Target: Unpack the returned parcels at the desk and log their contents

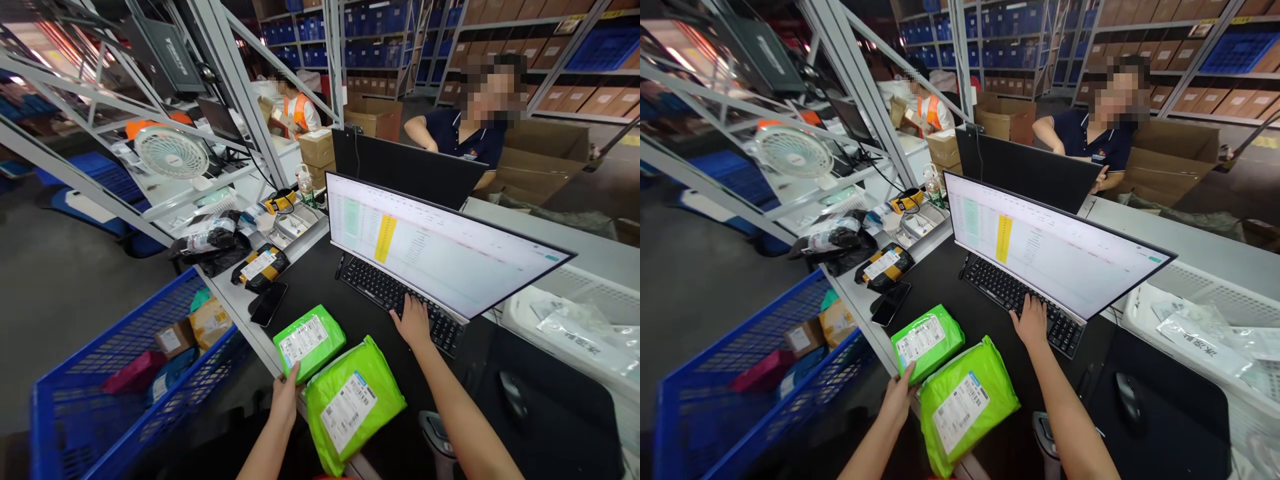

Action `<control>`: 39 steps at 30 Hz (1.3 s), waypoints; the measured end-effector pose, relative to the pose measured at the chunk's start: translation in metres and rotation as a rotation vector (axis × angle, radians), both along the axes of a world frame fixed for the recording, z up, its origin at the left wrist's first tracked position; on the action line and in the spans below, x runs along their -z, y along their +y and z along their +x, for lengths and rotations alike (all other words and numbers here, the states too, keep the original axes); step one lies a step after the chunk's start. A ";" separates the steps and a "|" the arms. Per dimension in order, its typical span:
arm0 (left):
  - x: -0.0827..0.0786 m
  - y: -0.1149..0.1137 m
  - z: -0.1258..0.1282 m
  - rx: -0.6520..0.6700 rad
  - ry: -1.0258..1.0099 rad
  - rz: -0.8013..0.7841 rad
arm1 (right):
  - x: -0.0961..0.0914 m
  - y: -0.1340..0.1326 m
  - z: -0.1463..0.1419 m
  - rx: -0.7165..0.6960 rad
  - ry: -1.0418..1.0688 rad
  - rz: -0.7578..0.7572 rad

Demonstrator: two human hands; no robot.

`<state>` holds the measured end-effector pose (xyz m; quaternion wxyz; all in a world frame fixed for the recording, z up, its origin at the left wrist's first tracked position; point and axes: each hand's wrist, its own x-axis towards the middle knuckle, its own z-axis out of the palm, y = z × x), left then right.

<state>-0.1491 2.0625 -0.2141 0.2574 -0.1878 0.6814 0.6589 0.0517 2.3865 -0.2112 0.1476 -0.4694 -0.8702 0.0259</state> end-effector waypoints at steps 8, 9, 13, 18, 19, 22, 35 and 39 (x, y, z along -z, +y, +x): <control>0.001 0.002 0.003 -0.057 -0.062 0.041 | -0.004 0.000 0.002 -0.015 -0.007 -0.033; 0.002 0.002 0.003 -0.052 -0.059 0.046 | -0.004 0.000 0.002 -0.018 -0.008 -0.036; 0.005 0.000 0.005 -0.026 -0.019 0.022 | -0.003 0.000 0.002 -0.030 -0.011 -0.016; 0.010 -0.004 0.004 -0.010 0.006 -0.061 | -0.001 0.001 0.000 -0.024 -0.015 0.002; 0.013 -0.006 0.004 0.004 0.018 -0.069 | -0.001 0.000 0.000 -0.022 -0.015 0.000; 0.018 -0.009 0.003 0.034 0.043 -0.065 | 0.001 -0.001 0.000 -0.013 -0.002 -0.017; -0.038 0.001 -0.010 -0.009 0.094 0.173 | -0.037 -0.085 0.115 -0.032 0.421 -0.090; -0.063 -0.001 -0.045 0.103 0.266 0.124 | -0.012 -0.183 0.192 0.383 0.508 -0.021</control>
